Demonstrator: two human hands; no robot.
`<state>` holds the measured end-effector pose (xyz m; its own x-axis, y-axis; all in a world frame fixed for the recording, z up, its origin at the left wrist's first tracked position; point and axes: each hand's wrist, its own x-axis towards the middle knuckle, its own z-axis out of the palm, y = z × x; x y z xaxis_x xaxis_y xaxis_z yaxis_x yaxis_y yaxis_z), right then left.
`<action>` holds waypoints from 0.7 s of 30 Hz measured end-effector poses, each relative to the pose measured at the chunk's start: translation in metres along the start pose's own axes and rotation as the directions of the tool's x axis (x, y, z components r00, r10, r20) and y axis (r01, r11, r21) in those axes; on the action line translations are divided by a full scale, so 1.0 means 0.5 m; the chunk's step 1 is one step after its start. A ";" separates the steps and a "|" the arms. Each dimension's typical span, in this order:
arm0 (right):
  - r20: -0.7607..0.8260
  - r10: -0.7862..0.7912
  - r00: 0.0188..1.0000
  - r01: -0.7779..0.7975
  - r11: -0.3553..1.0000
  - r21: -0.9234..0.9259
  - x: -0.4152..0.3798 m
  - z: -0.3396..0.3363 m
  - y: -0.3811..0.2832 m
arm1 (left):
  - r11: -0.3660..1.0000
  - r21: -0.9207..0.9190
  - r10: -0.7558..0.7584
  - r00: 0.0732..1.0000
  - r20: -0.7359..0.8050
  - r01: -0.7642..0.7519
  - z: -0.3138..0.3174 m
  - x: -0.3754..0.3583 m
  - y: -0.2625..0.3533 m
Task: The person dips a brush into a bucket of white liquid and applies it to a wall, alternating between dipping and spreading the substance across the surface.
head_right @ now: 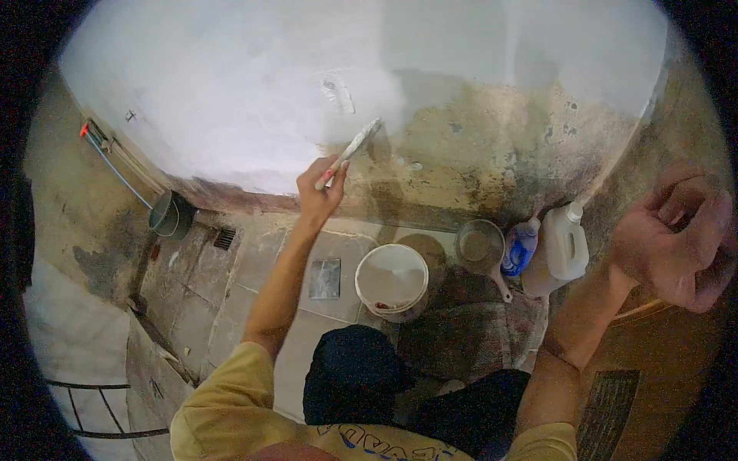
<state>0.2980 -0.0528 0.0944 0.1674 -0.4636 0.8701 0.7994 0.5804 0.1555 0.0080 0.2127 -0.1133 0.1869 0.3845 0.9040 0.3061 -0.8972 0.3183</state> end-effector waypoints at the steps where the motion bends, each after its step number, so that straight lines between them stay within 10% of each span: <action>1: 0.046 -0.050 0.998 0.049 0.998 0.024 -0.001 -0.012 0.012 | 1.000 0.002 0.005 1.000 0.006 -0.005 -0.016 0.017 -0.007; 10: 0.022 0.028 0.999 -0.028 0.999 0.016 -0.003 0.015 0.000 | 0.978 0.019 0.180 0.891 0.416 -0.207 -0.106 0.226 -0.034; 16: 0.042 0.052 0.998 -0.053 0.998 0.017 -0.019 0.048 -0.017 | 0.979 -0.049 -0.160 0.888 0.431 0.200 -0.147 0.286 -0.052; 21: 0.115 0.115 0.987 -0.133 0.977 0.166 -0.043 0.019 0.007 | 0.969 -0.059 -0.193 0.880 0.435 0.242 -0.186 0.336 -0.064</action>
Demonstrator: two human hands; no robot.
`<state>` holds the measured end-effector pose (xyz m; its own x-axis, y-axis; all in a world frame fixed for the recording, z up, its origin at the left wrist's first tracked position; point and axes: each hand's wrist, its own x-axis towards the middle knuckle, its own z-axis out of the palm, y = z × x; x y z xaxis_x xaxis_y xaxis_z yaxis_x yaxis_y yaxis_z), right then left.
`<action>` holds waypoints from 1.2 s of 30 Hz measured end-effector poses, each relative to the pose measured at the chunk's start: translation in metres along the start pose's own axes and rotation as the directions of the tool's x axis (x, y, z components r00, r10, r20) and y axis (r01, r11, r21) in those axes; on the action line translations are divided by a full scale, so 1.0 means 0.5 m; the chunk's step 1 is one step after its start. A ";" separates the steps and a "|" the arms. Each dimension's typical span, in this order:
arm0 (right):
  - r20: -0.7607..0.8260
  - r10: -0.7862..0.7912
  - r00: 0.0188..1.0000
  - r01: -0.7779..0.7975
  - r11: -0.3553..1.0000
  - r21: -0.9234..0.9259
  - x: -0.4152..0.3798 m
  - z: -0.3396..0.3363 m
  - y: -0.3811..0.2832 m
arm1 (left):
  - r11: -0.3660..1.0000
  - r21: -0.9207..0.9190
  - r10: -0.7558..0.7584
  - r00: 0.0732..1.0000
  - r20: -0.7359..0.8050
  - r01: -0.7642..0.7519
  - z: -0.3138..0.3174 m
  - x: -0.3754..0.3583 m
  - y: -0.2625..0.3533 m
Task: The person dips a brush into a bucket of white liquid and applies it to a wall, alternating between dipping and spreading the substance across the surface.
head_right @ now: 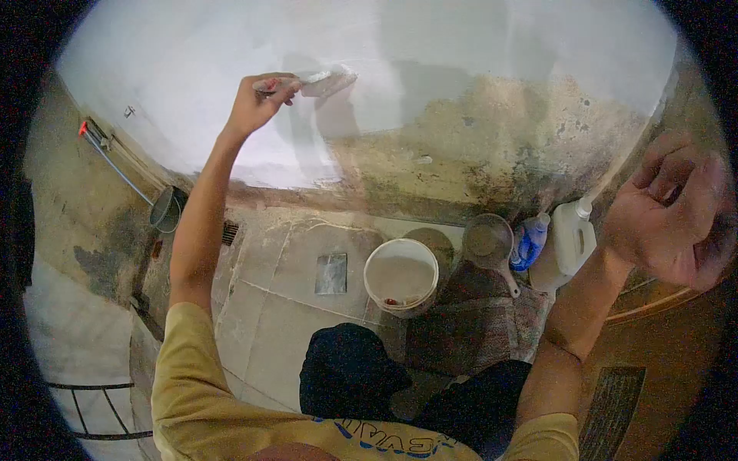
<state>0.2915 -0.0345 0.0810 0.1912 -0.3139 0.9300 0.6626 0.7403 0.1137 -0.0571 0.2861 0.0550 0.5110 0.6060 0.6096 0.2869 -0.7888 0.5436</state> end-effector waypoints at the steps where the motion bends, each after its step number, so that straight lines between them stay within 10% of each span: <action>1: 0.081 0.039 0.996 -0.047 0.994 0.101 -0.003 -0.005 -0.001 | 1.000 0.000 -0.003 1.000 0.000 0.003 -0.011 0.006 0.004; 4: 0.068 0.138 0.988 -0.130 0.984 -0.120 -0.011 0.011 -0.011 | 0.995 0.085 0.047 0.998 0.053 -0.051 -0.038 0.028 0.018; 13: -0.018 0.208 0.978 -0.209 0.978 -0.022 -0.016 0.072 -0.025 | 0.976 0.154 0.129 0.978 0.167 -0.155 -0.053 0.094 0.064; 20: -0.042 0.104 0.994 -0.106 0.992 -0.066 -0.007 0.070 -0.029 | 0.919 -0.394 -0.100 0.954 -0.284 -0.021 0.041 -0.051 -0.083; 26: -0.164 0.200 0.966 -0.220 0.969 -0.115 -0.010 0.081 -0.029 | 0.665 -0.747 -0.409 0.836 -0.365 0.000 0.191 -0.174 -0.180; 28: 0.140 -0.176 0.974 0.175 0.984 0.021 0.010 0.077 -0.002 | 0.633 -0.774 -0.429 0.834 -0.347 0.004 0.224 -0.192 -0.182; 36: 0.123 -0.156 0.980 0.153 0.988 0.032 0.012 0.076 -0.003 | 0.805 -0.591 -0.257 0.876 -0.407 -0.039 0.219 -0.173 -0.123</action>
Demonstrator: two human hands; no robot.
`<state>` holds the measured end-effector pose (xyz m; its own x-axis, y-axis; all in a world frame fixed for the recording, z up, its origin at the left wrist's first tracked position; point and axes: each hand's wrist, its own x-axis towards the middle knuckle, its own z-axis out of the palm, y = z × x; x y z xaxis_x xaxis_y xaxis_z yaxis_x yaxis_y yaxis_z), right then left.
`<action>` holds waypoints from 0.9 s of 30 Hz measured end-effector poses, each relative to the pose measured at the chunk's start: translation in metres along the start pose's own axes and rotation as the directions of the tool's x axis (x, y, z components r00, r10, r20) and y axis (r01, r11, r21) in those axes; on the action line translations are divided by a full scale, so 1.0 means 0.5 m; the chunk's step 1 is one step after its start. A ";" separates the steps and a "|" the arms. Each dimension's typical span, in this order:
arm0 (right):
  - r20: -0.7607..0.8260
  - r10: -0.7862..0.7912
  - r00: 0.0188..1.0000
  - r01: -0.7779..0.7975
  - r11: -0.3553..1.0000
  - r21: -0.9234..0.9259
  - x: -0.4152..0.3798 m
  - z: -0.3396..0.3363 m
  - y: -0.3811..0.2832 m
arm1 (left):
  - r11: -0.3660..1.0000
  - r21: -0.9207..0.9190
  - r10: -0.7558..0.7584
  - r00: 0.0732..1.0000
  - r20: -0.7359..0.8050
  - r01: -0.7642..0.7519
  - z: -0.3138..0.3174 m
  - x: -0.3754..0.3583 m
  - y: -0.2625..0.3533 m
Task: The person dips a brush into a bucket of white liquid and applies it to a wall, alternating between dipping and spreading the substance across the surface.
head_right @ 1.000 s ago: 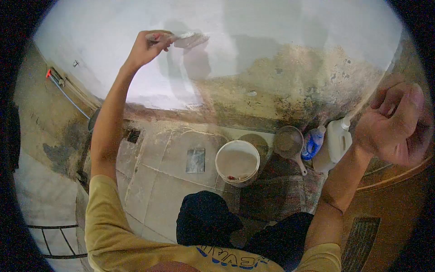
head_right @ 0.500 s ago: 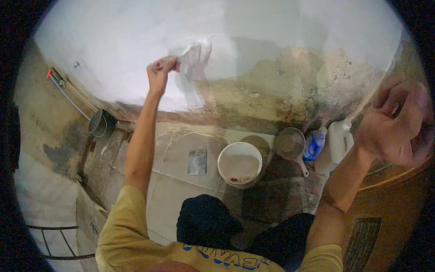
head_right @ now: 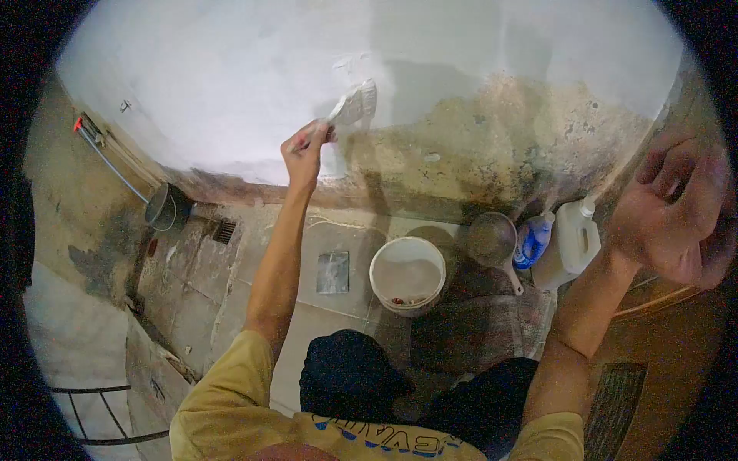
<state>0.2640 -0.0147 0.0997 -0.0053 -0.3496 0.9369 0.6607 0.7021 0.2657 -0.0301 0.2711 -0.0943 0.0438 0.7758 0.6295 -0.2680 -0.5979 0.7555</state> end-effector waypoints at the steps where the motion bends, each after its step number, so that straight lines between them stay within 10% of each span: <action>1: 0.042 -0.014 0.999 0.012 0.999 0.042 -0.003 -0.002 0.004 | 0.998 0.057 0.035 0.999 0.031 -0.037 0.008 -0.002 0.008; 10: -0.042 0.340 0.940 -0.341 0.921 -0.189 -0.024 0.028 -0.047 | 0.947 0.200 0.276 0.955 -0.110 -0.251 0.050 -0.008 0.043; 16: -0.065 0.273 0.960 -0.277 0.958 -0.073 -0.019 0.033 -0.046 | 0.699 0.483 0.577 0.815 0.054 -0.527 0.084 -0.045 0.010; 27: -0.139 0.203 0.969 -0.225 0.961 -0.162 -0.003 0.017 -0.055 | 0.726 0.506 0.532 0.847 0.017 -0.466 0.061 -0.039 0.001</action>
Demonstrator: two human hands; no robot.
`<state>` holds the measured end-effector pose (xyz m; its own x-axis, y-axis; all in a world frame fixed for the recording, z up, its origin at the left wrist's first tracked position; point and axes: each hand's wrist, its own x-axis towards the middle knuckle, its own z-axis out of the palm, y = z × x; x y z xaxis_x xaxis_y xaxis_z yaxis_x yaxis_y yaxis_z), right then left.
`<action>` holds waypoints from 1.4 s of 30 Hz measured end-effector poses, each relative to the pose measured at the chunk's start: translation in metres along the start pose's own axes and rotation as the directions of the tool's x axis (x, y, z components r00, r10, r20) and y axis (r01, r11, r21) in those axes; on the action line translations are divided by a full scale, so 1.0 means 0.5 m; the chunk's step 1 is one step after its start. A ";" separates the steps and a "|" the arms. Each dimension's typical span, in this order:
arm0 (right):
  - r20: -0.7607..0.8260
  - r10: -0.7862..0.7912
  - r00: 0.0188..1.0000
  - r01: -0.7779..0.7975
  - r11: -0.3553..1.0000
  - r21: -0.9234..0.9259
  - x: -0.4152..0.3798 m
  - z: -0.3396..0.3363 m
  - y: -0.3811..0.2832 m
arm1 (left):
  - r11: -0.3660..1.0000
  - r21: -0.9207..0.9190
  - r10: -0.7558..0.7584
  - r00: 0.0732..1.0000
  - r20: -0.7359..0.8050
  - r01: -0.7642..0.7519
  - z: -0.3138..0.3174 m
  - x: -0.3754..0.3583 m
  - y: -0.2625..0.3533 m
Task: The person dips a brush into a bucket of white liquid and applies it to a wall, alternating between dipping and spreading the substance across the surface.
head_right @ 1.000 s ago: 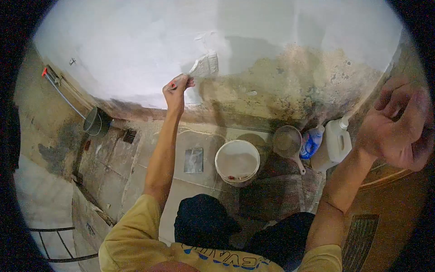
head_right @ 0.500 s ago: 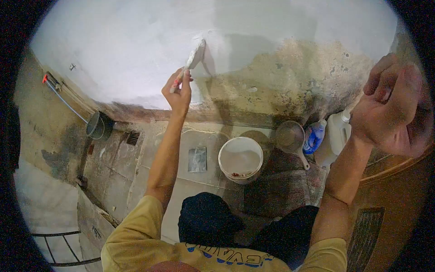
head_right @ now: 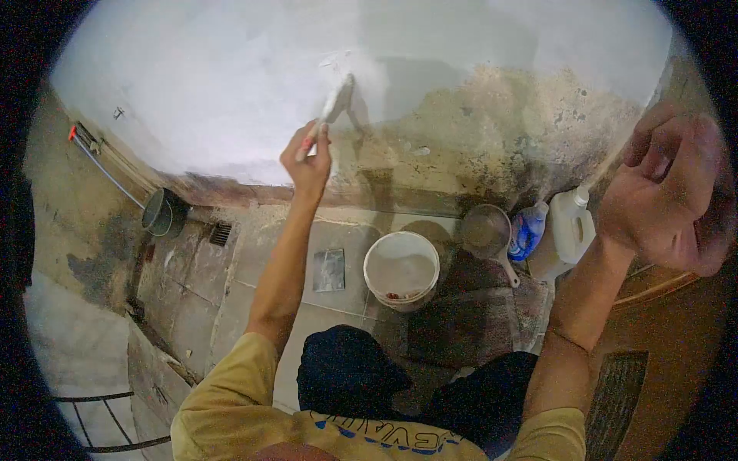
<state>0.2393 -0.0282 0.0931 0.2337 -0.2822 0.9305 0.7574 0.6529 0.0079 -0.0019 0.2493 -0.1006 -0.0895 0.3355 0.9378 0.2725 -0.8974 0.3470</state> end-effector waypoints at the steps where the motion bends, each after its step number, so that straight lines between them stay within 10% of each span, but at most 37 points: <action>1: 0.038 0.021 0.999 -0.022 0.999 0.039 0.001 -0.006 0.004 | 1.000 0.001 0.020 0.999 -0.045 -0.020 -0.019 0.012 -0.005; 8: 0.028 0.020 0.999 -0.021 0.999 0.037 -0.004 -0.003 0.010 | 0.952 0.300 -0.003 0.980 -0.200 0.064 -0.065 0.083 -0.010; 10: 0.036 0.091 0.995 -0.093 0.994 0.060 -0.010 -0.007 0.015 | 0.946 0.298 0.200 0.956 -0.216 -0.131 -0.022 0.073 -0.014; 18: 0.043 -0.111 0.993 0.109 0.993 0.046 0.021 -0.022 0.027 | 0.969 0.164 0.199 0.976 -0.093 -0.182 0.154 -0.040 0.133; 25: 0.062 -0.229 0.972 0.224 0.972 0.077 0.034 -0.046 0.034 | 0.997 -0.075 0.002 0.999 -0.043 -0.006 0.143 -0.034 0.153; 27: 0.025 -0.196 0.980 0.193 0.979 0.069 0.027 -0.033 0.028 | 0.851 -0.373 -0.365 0.927 0.088 0.370 0.112 -0.016 0.117; 29: -0.008 -0.163 0.987 0.163 0.985 0.064 0.017 -0.036 0.024 | 0.798 -0.437 -0.434 0.899 0.062 0.416 0.077 0.007 0.084; 31: -0.010 0.134 0.991 -0.134 0.991 -0.019 0.006 -0.052 0.021 | 0.806 -0.424 -0.450 0.893 0.017 0.414 0.026 0.020 0.041; 41: 0.163 0.081 0.983 -0.085 0.996 0.018 0.016 -0.076 0.051 | 0.885 -0.174 -0.466 0.820 -0.332 0.432 -0.060 -0.014 -0.029; 42: 0.125 -0.159 0.979 0.157 0.987 0.026 0.033 -0.051 0.055 | 0.899 -0.129 -0.437 0.843 -0.315 0.418 -0.044 -0.026 -0.019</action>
<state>0.2793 -0.0328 0.0991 0.0321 -0.2925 0.9557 0.7687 0.6183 0.1634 -0.0245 0.2472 -0.1158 -0.4960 0.5848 0.6419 0.0840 -0.7034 0.7058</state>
